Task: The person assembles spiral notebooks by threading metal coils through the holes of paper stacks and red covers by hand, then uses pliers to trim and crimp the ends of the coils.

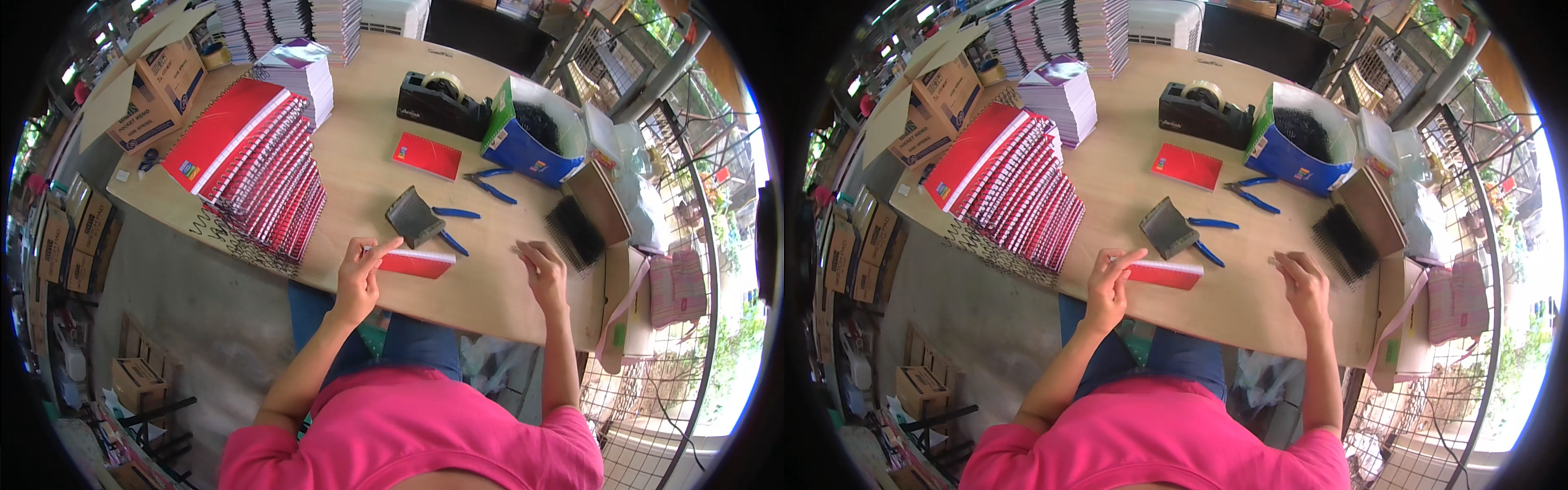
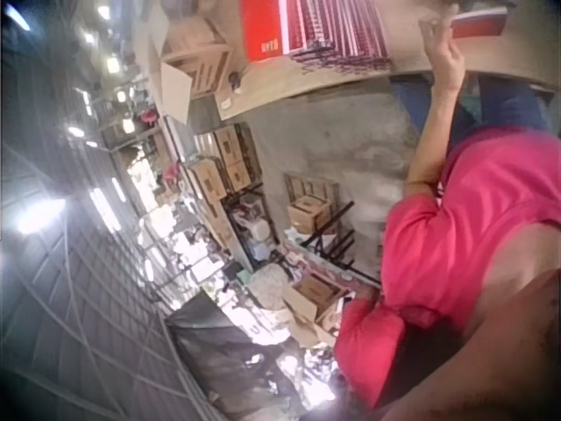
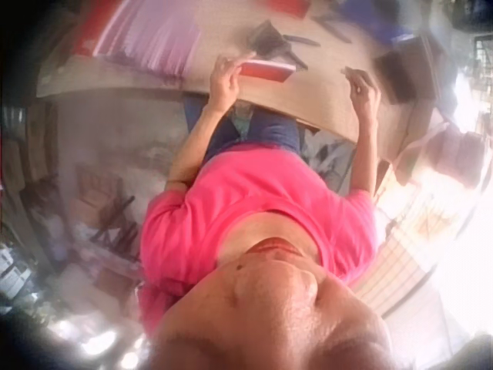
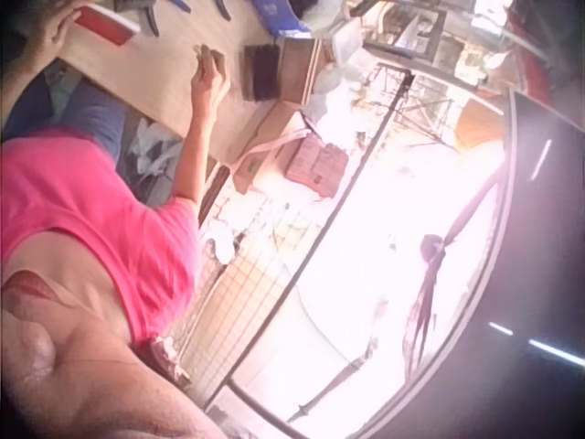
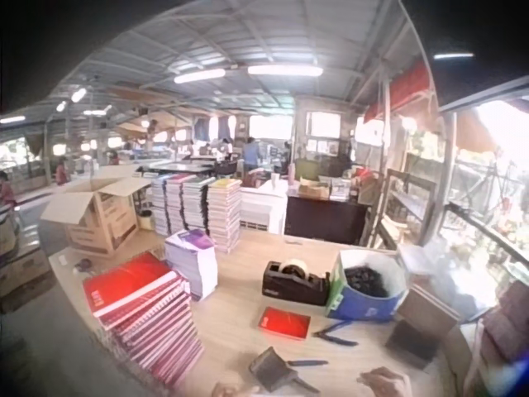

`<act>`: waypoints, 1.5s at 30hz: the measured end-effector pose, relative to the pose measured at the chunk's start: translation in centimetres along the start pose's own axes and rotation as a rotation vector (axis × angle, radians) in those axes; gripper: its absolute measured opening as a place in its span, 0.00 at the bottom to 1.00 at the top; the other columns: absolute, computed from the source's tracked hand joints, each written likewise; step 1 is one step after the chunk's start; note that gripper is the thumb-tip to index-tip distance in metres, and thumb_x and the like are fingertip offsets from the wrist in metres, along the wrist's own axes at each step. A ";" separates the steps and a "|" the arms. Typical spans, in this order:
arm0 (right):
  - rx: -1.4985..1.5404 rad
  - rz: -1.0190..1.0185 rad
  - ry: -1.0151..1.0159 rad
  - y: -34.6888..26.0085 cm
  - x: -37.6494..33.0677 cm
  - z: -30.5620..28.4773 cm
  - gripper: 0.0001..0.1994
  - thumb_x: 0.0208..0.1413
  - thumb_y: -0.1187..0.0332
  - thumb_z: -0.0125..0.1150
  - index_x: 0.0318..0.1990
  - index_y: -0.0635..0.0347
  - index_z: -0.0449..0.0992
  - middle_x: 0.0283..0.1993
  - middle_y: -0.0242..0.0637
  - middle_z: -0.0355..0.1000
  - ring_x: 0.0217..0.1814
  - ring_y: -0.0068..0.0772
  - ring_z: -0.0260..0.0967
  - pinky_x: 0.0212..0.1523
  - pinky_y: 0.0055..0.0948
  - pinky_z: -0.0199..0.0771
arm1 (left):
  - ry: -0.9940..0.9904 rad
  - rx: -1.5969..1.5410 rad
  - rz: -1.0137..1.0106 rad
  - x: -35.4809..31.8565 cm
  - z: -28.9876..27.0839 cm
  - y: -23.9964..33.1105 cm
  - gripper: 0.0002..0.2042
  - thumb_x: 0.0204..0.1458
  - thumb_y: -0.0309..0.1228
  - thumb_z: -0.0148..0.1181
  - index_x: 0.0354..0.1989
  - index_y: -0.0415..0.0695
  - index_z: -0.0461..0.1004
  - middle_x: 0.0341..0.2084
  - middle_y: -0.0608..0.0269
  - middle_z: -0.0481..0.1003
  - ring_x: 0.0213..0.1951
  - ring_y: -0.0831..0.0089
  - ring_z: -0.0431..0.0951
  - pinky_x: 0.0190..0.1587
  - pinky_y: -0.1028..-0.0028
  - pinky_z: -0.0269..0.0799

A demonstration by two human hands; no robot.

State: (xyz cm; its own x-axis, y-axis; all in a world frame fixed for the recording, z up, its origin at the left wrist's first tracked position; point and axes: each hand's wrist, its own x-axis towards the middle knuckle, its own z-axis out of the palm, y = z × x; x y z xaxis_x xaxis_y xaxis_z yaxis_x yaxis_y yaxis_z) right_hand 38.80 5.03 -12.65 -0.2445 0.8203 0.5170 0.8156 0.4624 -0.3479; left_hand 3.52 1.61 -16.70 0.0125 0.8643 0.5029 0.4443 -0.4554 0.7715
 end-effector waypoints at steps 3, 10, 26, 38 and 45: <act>-0.282 -0.169 0.066 0.9 1.3 1.9 0.14 0.50 0.78 0.68 0.45 0.56 0.83 0.39 0.37 0.77 0.42 0.38 0.77 0.42 0.37 0.76 | 0.007 -0.003 0.064 0.1 1.5 0.1 0.16 0.58 0.19 0.57 0.54 0.44 0.75 0.45 0.52 0.69 0.43 0.59 0.73 0.39 0.66 0.73; 0.270 -0.029 -0.180 -3.3 2.5 0.6 0.16 0.51 0.81 0.65 0.48 0.56 0.84 0.38 0.37 0.76 0.36 0.35 0.75 0.35 0.33 0.75 | 0.124 -0.089 0.029 0.1 4.2 0.0 0.10 0.56 0.31 0.67 0.42 0.42 0.74 0.38 0.55 0.71 0.43 0.56 0.73 0.45 0.60 0.71; 0.531 0.017 -0.290 -6.3 1.2 2.3 0.11 0.53 0.78 0.68 0.44 0.58 0.83 0.38 0.39 0.77 0.36 0.34 0.75 0.35 0.30 0.74 | 0.158 -0.068 0.052 -0.1 4.6 0.7 0.10 0.56 0.31 0.67 0.40 0.41 0.74 0.36 0.54 0.70 0.41 0.59 0.73 0.44 0.64 0.70; 0.298 -0.065 -0.342 -7.3 1.5 1.5 0.10 0.55 0.75 0.65 0.45 0.64 0.78 0.37 0.43 0.75 0.34 0.47 0.74 0.35 0.38 0.74 | 0.155 -0.083 0.037 -0.1 4.6 1.0 0.09 0.56 0.30 0.66 0.40 0.42 0.74 0.35 0.56 0.73 0.42 0.57 0.72 0.43 0.61 0.71; 0.414 -0.002 -0.341 -6.6 1.5 1.8 0.10 0.54 0.77 0.66 0.43 0.64 0.77 0.42 0.45 0.75 0.40 0.44 0.75 0.40 0.38 0.75 | 0.160 -0.084 0.024 -0.3 4.7 0.8 0.09 0.56 0.30 0.66 0.41 0.42 0.74 0.36 0.56 0.71 0.41 0.58 0.73 0.43 0.61 0.70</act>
State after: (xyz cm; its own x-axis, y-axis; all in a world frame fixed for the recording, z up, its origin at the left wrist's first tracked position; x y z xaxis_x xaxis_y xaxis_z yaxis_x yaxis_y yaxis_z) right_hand 32.11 3.84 -11.00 -0.4588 0.8500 0.2587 0.5563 0.5018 -0.6623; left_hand 8.09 1.98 -18.05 -0.1231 0.8111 0.5719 0.3689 -0.4976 0.7851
